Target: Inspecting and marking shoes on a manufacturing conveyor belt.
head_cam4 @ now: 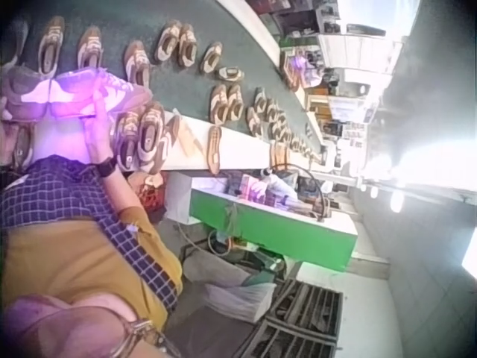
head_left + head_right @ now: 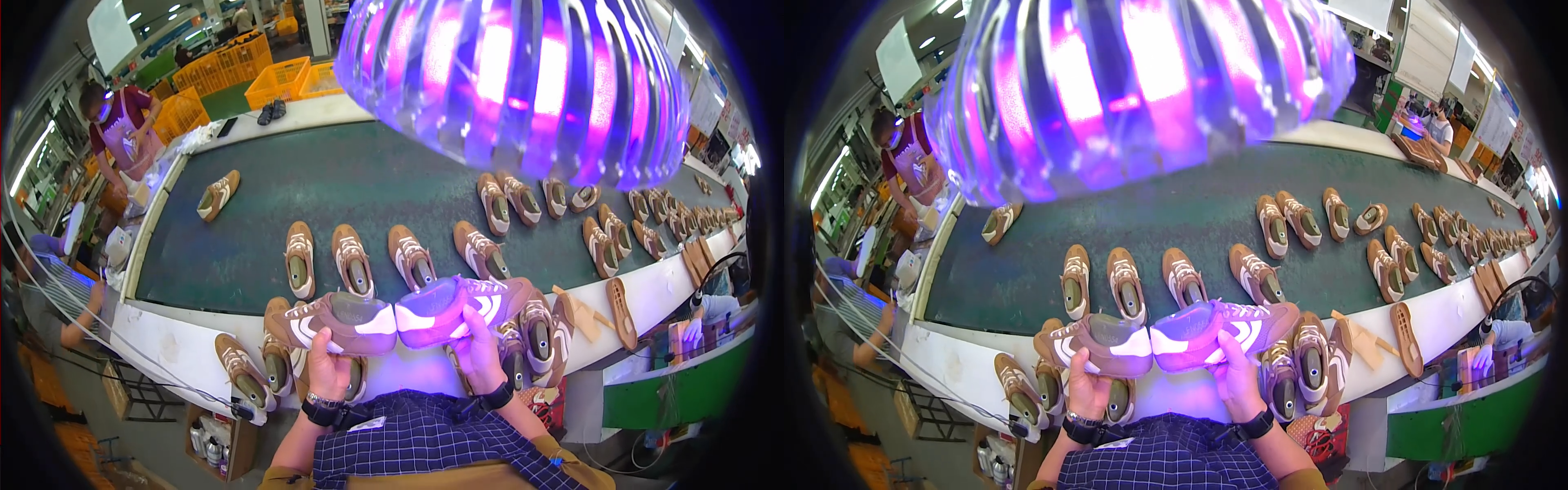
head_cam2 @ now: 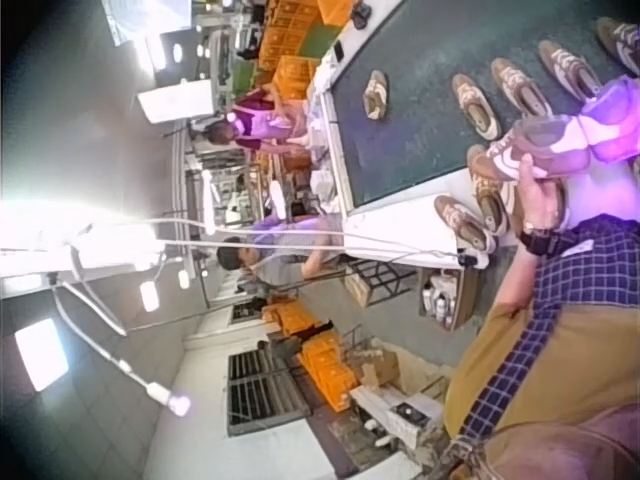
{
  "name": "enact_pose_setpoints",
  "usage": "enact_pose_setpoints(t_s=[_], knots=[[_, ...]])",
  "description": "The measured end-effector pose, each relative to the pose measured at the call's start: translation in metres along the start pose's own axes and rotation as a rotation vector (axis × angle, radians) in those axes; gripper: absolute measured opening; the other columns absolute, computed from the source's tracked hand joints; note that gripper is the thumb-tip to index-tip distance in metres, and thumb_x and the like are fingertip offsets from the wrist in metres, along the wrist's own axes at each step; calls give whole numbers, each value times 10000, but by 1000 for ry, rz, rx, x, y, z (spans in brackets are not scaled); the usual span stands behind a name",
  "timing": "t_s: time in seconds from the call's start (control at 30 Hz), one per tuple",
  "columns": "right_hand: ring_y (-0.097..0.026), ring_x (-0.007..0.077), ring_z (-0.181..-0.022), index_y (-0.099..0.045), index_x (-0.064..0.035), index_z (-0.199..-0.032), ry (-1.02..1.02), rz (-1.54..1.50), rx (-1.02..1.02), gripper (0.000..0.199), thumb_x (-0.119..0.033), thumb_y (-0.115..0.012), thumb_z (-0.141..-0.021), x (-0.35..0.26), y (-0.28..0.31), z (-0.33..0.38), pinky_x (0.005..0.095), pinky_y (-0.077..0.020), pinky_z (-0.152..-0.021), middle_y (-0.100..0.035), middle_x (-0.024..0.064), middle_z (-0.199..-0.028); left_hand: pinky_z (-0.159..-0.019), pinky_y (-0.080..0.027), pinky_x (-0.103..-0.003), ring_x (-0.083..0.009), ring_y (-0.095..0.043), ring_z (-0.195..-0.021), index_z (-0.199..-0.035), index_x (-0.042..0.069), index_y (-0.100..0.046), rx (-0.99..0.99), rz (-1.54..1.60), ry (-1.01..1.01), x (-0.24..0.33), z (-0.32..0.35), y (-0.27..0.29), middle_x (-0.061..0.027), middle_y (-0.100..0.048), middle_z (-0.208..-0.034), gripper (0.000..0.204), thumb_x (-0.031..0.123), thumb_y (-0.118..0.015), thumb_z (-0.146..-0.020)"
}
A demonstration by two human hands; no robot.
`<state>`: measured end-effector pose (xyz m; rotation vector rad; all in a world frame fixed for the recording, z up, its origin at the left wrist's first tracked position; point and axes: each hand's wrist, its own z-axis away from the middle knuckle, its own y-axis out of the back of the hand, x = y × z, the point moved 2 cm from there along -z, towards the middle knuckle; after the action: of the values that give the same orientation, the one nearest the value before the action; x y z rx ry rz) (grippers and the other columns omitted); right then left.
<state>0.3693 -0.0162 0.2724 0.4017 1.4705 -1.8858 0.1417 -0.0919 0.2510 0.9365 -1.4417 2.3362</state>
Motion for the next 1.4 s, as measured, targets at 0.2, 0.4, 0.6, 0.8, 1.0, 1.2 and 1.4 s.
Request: enact_pose_setpoints(t_s=[0.2, 0.4, 0.6, 0.8, 1.0, 1.2, 1.4], knots=[[-542, 210, -1101, -415, -98, -1282, -132, -64, -89, 455, -291, -556, -895, 6, -3, -3, 372, -496, -886, -522, 77, -1229, -910, -466, -398, -219, -550, -1083, -1234, 98, -481, -33, 199, 187, -7, -8, 5, -58, -575, -1179, 467, 301, -602, -831], [-562, 230, -1069, -428, -100, -1275, -301, -202, -122, 444, -323, -532, -904, 16, -7, -1, 400, -521, -844, -528, 86, -1223, -958, -435, -418, -244, -535, -1116, -1246, 83, -472, -139, 335, 320, -16, -9, -3, -73, -562, -1206, 474, 296, -578, -836], [-545, 244, -1104, -433, -116, -1283, -454, -292, -162, 472, -351, -542, -889, 22, -6, 6, 400, -514, -867, -519, 94, -1243, -978, -403, -457, -297, -525, -1125, -1276, 94, -458, -256, 369, 582, -35, -13, 10, -118, -556, -1217, 515, 322, -547, -822], [-544, 242, -1115, -459, -112, -1274, -548, -396, -120, 488, -365, -562, -870, 31, 15, 9, 403, -497, -897, -540, 98, -1230, -920, -451, -425, -295, -573, -1032, -1264, 27, -432, -239, 140, 723, -59, -17, 51, -148, -576, -1154, 478, 245, -500, -844], [-539, 256, -1123, -455, -71, -1272, -588, -481, -122, 514, -374, -555, -869, 24, 17, 15, 408, -475, -928, -537, 123, -1235, -950, -418, -361, -265, -534, -1107, -1284, -18, -386, -324, -936, 765, -38, -15, 52, -134, -532, -1190, 513, 161, -585, -847], [-532, 254, -1133, -439, -95, -1292, -593, -395, -144, 519, -374, -553, -869, 23, 5, 22, 414, -431, -978, -533, 118, -1242, -1045, -307, -374, -305, -401, -1249, -1379, -34, -215, -690, -1501, -480, 19, 31, -78, -220, -383, -1335, 1027, 297, -808, -608], [-572, 267, -1068, -428, -117, -1296, -678, -404, -210, 536, -424, -531, -869, 28, -7, 21, 407, -506, -876, -551, 127, -1206, -970, -418, -391, -318, -533, -1130, -1262, -6, -459, -915, -1130, -812, 21, 19, -110, -190, -539, -1208, 857, 200, -809, -507]])
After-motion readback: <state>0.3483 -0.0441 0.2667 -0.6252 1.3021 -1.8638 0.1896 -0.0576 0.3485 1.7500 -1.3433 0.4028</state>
